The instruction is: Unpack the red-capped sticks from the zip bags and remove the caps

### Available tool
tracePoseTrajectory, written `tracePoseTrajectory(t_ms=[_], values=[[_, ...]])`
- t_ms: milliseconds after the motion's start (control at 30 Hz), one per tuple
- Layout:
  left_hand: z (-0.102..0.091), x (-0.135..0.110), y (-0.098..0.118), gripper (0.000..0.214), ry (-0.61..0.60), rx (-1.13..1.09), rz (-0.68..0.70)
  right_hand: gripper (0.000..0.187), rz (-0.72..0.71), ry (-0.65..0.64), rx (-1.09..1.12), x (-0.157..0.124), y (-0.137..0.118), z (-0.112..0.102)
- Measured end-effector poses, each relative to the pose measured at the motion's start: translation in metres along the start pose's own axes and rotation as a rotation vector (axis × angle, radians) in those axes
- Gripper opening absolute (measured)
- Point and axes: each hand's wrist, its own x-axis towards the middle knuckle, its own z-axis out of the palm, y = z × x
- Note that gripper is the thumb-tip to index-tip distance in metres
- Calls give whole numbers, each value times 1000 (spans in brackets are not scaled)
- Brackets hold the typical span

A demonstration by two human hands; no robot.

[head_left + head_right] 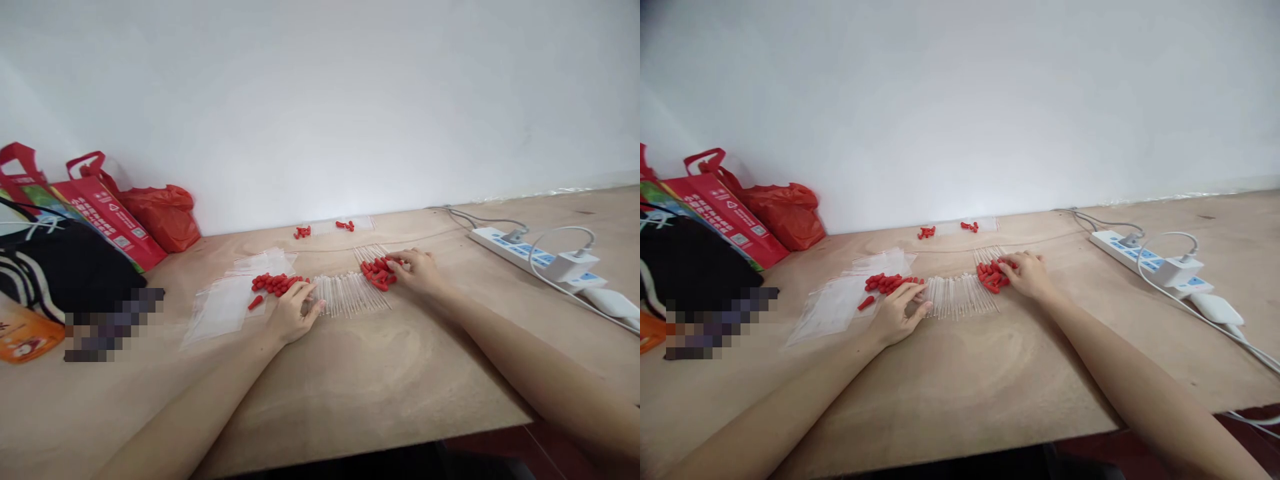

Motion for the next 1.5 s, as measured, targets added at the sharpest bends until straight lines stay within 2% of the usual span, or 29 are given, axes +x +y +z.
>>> tracePoseTrajectory(t_ms=[133,433,567,633,733,833,933,1033,1167,1367,1500], values=[[-3,0,-1,23,34,10,-18,29,160,24,-47,12,-3,2],[-3,-1,-7,20,54,44,-21,30,247,-82,-261,28,-28,16],[-3,-1,-8,21,63,86,-2,23,268,27,-228,27,-31,15],[-4,-1,-8,25,75,155,5,21,205,123,-161,22,-34,12],[-6,-1,-5,36,107,294,38,19,-39,205,-18,6,-41,9],[-6,1,2,45,141,406,104,15,-310,190,57,-15,-52,11],[-4,1,10,35,127,441,194,13,-456,173,94,-30,-65,16],[0,0,15,21,121,410,263,13,-520,165,127,-36,-75,20],[4,0,16,11,124,360,315,15,-552,149,134,-36,-82,22],[1,0,19,14,77,342,309,18,-563,181,101,-37,-81,22],[-2,-2,22,17,33,342,276,18,-594,150,54,-39,-82,20]])
